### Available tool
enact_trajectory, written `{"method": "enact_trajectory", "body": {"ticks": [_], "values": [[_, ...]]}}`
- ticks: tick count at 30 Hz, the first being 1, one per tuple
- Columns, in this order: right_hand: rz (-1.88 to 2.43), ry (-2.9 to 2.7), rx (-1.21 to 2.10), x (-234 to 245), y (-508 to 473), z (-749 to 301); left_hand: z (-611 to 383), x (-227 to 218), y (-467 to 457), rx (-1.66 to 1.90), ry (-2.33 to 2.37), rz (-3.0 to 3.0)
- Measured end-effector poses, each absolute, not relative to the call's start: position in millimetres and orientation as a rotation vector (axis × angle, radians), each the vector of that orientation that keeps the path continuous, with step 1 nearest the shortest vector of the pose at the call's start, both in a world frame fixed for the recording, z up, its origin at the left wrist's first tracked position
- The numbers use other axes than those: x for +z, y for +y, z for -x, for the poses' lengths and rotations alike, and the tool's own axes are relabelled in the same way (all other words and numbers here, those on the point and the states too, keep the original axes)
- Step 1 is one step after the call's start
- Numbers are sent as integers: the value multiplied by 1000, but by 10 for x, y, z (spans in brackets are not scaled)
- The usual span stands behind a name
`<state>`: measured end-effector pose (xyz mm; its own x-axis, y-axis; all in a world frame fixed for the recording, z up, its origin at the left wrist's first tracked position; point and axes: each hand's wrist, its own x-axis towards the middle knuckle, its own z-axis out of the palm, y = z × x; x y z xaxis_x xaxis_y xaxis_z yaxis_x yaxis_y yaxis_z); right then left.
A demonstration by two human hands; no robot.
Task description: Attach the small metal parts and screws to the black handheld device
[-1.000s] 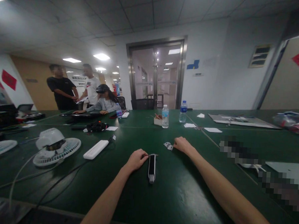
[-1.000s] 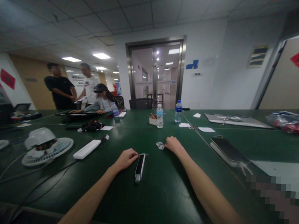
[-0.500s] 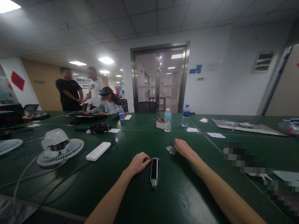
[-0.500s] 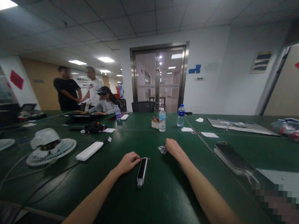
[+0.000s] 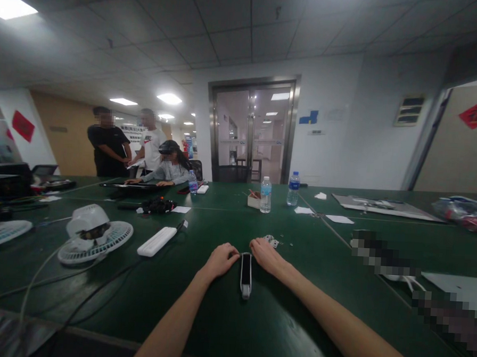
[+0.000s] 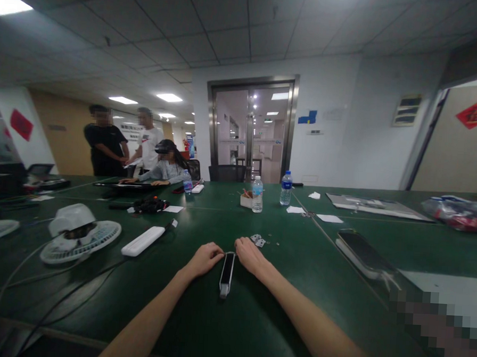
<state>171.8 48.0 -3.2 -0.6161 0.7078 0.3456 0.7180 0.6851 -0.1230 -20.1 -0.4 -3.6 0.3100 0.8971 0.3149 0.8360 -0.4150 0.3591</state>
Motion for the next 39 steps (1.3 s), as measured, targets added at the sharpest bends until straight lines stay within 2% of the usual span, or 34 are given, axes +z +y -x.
{"method": "enact_trajectory", "body": {"ticks": [39], "values": [[1012,-2186,582,-123,299,-1924,213,35,-94,705,1624,-2389]]}}
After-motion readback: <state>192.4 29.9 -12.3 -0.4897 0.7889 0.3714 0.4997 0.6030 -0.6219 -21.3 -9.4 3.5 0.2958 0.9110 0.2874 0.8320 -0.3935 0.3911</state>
